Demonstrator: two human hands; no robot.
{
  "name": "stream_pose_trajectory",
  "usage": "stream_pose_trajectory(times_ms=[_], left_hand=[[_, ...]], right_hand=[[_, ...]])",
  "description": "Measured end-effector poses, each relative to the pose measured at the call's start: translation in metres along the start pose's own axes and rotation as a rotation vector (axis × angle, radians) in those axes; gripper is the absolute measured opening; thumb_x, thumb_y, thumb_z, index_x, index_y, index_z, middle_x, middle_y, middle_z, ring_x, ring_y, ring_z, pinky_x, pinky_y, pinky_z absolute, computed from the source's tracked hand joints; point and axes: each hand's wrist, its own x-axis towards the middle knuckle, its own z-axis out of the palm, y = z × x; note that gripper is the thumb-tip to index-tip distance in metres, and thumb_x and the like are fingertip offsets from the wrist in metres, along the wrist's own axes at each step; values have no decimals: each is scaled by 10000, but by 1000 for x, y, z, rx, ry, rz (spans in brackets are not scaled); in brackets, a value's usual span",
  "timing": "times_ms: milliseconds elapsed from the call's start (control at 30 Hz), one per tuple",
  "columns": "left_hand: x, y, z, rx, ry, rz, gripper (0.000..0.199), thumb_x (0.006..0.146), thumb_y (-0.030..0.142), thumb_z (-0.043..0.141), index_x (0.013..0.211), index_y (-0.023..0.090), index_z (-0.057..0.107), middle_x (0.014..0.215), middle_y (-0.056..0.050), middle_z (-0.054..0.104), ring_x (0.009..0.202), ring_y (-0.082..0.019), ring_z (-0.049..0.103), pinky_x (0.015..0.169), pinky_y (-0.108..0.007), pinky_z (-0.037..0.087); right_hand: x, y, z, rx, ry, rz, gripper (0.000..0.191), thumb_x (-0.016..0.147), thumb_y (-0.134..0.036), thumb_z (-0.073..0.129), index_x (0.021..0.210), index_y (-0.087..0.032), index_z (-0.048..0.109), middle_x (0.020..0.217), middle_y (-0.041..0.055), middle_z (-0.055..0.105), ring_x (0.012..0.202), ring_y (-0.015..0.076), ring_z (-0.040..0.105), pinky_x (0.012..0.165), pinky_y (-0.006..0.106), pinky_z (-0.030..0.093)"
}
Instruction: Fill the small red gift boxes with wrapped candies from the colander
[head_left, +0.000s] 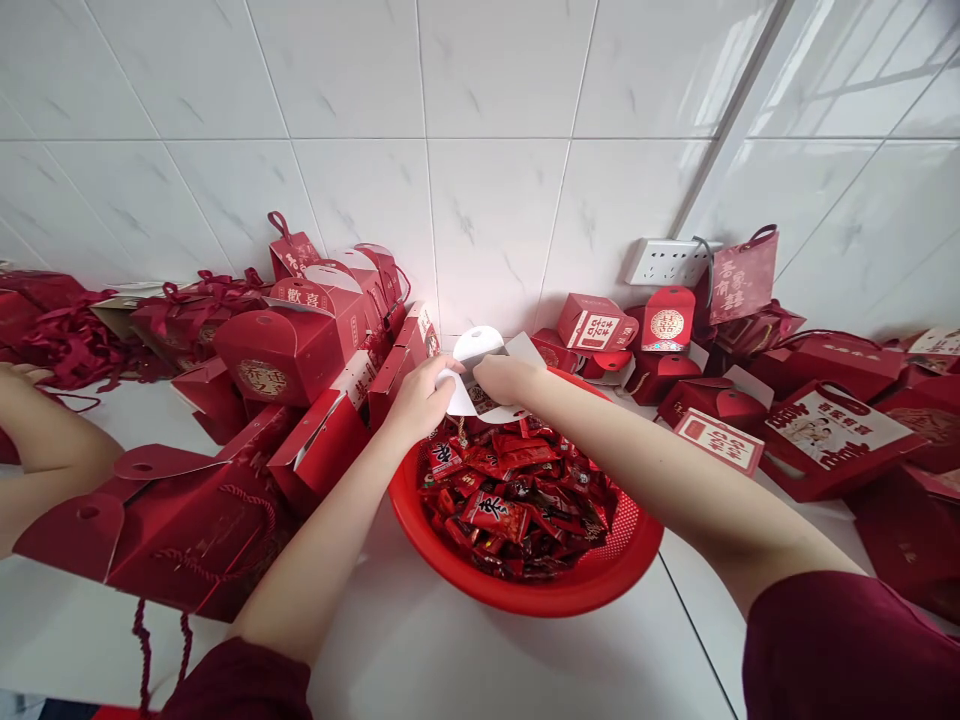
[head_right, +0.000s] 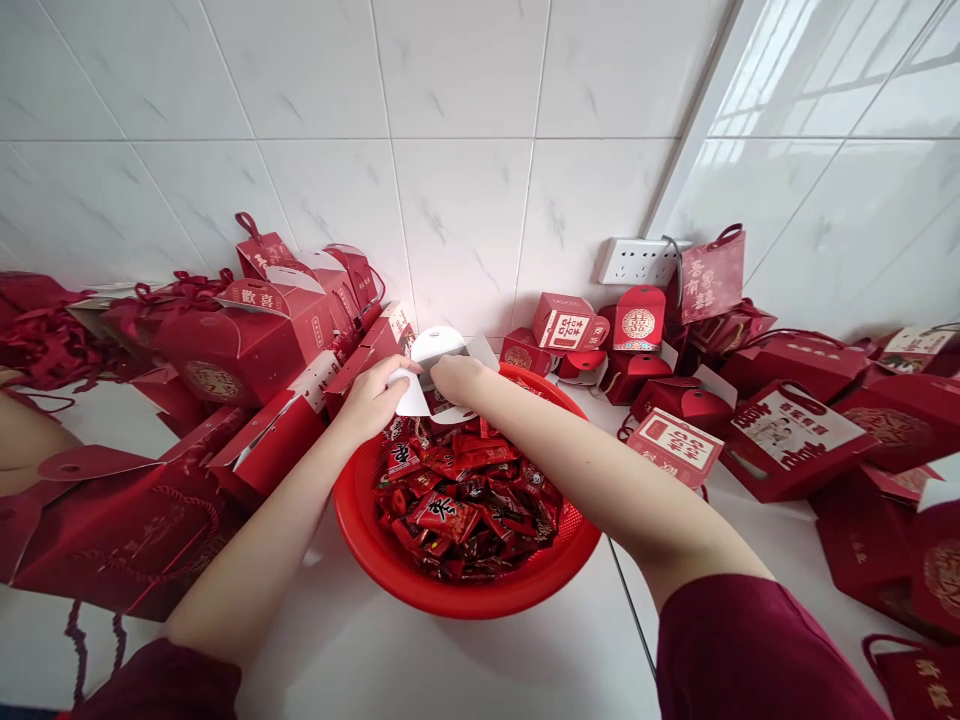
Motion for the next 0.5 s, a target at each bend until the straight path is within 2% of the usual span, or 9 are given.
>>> stream_pose_trajectory(times_ms=[100, 167, 267, 367, 433, 500], left_hand=[[1, 2, 0, -37, 1, -12, 341, 886, 201, 429, 1070, 194, 715, 1194, -57, 696, 1092, -241, 630, 1004, -364, 460], [1, 2, 0, -69, -11, -19, 338, 890, 219, 447, 1057, 192, 740, 1242, -63, 683, 1178, -248, 605, 1060, -370, 429], [3, -2, 0, -138, -34, -52, 341, 894, 269, 502, 1126, 193, 740, 1309, -73, 662, 1260, -256, 570, 1126, -396, 378], [6, -7, -3, -239, -47, -92, 365, 875, 319, 580, 1181, 185, 727, 1350, -93, 641, 1306, -270, 539, 1163, -434, 336], [7, -7, -5, -327, -56, -111, 366, 863, 342, 611, 1165, 178, 736, 1351, -106, 640, 1288, -272, 556, 1151, -442, 358], [7, -3, -10, -413, -65, -124, 387, 864, 366, 611, 1178, 175, 733, 1327, -118, 655, 1217, -268, 607, 1089, -437, 433]], right_hand=[[-14, 4, -16, -19, -27, 31, 177, 948, -218, 623, 1095, -144, 686, 1073, 127, 692, 942, 220, 674, 831, 377, 564], [-34, 9, -30, -11, 47, 27, 214, 942, -104, 543, 1060, -146, 716, 1011, 144, 721, 951, 254, 687, 836, 385, 545], [-73, 18, -43, 57, 224, 20, 332, 987, -122, 399, 1143, -168, 688, 1118, 109, 727, 1020, 241, 679, 874, 385, 526], [-116, 28, -44, 314, 454, 4, 254, 964, -167, 476, 1050, -188, 714, 1030, 53, 754, 932, 207, 698, 846, 365, 529], [-140, 32, -39, 425, 510, 29, 219, 962, -199, 510, 1033, -203, 716, 1006, 33, 756, 895, 191, 701, 830, 356, 532], [-158, 33, -33, 491, 517, 53, 205, 968, -220, 520, 1039, -214, 713, 1020, 27, 751, 896, 184, 696, 831, 356, 533]])
